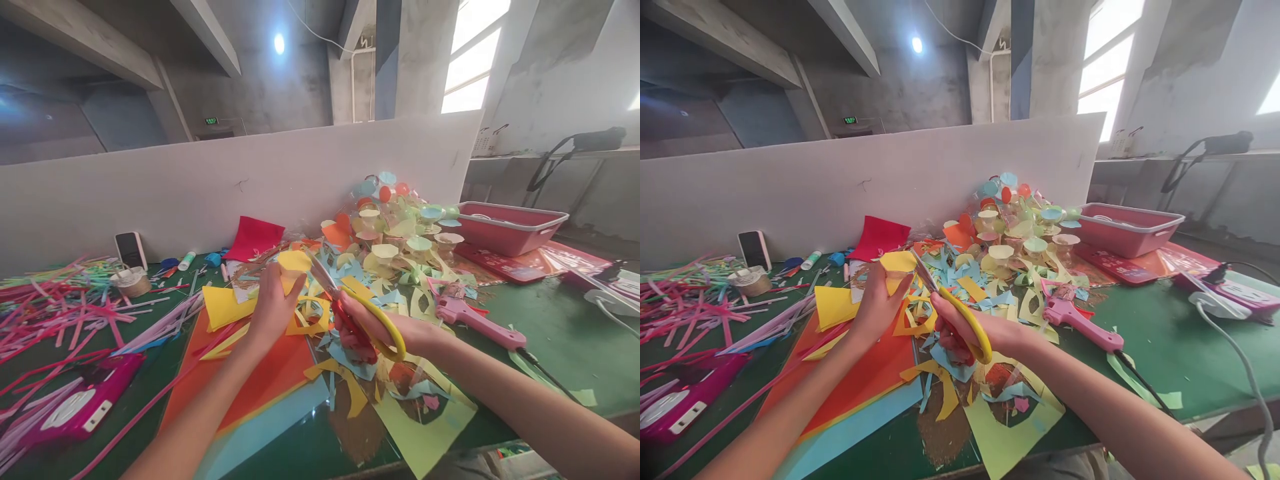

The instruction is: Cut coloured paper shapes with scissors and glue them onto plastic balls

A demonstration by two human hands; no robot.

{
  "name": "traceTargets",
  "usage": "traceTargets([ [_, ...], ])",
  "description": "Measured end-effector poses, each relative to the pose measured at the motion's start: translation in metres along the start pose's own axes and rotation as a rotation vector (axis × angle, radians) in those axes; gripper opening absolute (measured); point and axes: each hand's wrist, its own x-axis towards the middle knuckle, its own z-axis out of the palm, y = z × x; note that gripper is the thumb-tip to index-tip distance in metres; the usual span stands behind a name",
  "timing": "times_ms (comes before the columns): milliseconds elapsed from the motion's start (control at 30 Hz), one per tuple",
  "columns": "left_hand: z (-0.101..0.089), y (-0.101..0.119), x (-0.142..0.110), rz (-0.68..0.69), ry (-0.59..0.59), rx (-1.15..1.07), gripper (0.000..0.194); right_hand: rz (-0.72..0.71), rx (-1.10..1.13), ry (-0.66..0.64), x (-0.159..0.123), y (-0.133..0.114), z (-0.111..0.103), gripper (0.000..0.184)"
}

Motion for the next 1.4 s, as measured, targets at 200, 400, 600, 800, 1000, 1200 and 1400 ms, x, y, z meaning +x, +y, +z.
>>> traceTargets([
  [200,-0.003,0.002,0.001,-0.023,0.034,0.025,0.027,-0.033,0.011,-0.018,0.000,-0.001,0.002,0.055],
  [400,0.000,0.001,-0.004,0.153,0.036,0.255,0.022,-0.007,0.011,-0.008,0.001,-0.002,0.003,0.062],
  [600,0.004,-0.001,-0.008,0.187,0.049,0.315,0.023,0.012,0.005,0.022,0.002,0.001,0.002,0.065],
  [800,0.006,-0.004,-0.008,0.226,0.032,0.283,0.030,0.060,0.108,0.094,0.006,0.000,0.004,0.066],
  [1000,0.006,-0.004,-0.007,0.228,0.003,0.253,0.033,0.010,0.039,0.146,0.017,0.016,-0.004,0.072],
  [1200,0.005,0.000,-0.007,0.176,-0.035,0.193,0.031,0.015,0.005,0.218,0.023,0.020,-0.004,0.073],
  [1400,0.005,0.000,-0.007,0.129,-0.037,0.115,0.032,0.062,0.026,0.157,-0.001,-0.011,0.007,0.062],
])
